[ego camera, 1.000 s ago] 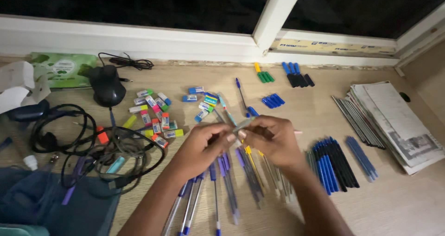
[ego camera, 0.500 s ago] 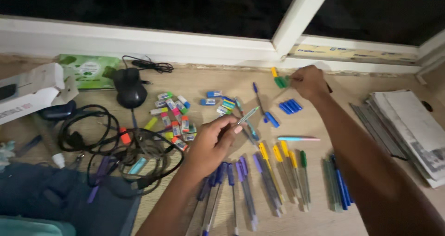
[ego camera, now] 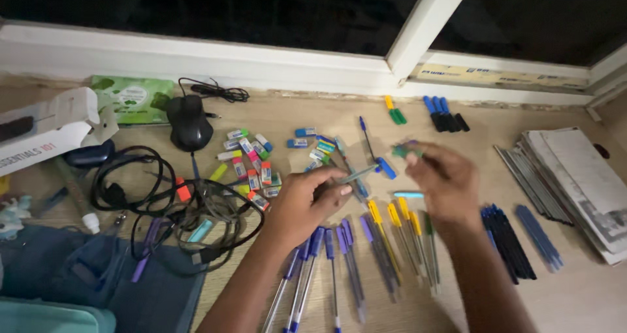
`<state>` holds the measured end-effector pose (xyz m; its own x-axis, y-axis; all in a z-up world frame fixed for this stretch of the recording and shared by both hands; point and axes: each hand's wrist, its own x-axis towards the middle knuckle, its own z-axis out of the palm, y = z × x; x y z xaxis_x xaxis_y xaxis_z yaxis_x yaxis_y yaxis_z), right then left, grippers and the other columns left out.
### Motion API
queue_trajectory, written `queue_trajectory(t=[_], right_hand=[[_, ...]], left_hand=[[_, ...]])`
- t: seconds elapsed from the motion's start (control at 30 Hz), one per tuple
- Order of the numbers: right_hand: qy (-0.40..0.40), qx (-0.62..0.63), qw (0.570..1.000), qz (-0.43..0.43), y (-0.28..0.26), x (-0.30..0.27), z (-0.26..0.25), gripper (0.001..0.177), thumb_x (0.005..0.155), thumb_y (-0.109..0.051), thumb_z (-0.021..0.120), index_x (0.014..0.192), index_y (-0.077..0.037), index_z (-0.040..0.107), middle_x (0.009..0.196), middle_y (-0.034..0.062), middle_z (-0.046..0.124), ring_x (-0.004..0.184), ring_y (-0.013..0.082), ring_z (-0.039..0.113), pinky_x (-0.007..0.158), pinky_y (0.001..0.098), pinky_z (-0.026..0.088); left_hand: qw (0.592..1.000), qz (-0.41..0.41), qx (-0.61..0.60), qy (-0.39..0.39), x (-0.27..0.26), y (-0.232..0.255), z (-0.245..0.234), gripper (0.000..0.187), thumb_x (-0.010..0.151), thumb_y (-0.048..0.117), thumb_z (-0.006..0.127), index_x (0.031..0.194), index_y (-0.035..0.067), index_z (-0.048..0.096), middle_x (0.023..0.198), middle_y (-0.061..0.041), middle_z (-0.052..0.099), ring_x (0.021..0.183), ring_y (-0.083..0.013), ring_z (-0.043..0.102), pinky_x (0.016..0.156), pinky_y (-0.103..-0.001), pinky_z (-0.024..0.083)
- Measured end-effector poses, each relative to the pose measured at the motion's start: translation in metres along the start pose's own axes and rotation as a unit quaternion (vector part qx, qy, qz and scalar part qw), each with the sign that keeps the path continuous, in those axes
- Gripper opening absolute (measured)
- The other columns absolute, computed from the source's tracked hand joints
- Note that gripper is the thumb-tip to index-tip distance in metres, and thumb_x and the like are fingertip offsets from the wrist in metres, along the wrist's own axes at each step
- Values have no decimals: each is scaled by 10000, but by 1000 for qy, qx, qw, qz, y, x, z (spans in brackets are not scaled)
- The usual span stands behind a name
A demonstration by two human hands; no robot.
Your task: The person assembles ballpoint pens by hand on a floor surface. They pick up pen barrels and matching colored caps, then screw the caps onto the barrels one by one. The person works through a large collection of pens, organizing them into neat rows by color as they are completed.
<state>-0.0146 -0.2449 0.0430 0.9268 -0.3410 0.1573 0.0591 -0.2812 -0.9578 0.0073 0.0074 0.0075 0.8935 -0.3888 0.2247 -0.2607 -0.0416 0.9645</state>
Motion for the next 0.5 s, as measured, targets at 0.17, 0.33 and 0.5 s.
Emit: queue_trajectory(t=[0.17,0.33,0.5], right_hand=[[-17,69,995,-73,-2,-28,7,234,925,-1,720,1156,38,717,995,93,759,880,116,695,822,258,556],[-38,72,992,-96,11,-20,1,158,910,59,724,1065,40,706,972,108,766,874,125,721,828,273,593],[-55,75,992,-82,18,-19,3,150,898,78,736,1044,49,713,953,112,775,842,122,713,791,262,583]], left_hand=[[998,23,58,17,-1,-4,3,272,886,245,751,1080,55,765,807,-94,783,616,-123,691,605,-284,540],[995,51,81,27,0,-8,4,282,890,262,759,1070,45,768,857,-98,788,651,-125,712,638,-283,552],[997,-21,76,15,0,-1,5,304,876,290,742,1086,74,782,803,-89,791,588,-128,670,582,-289,536]])
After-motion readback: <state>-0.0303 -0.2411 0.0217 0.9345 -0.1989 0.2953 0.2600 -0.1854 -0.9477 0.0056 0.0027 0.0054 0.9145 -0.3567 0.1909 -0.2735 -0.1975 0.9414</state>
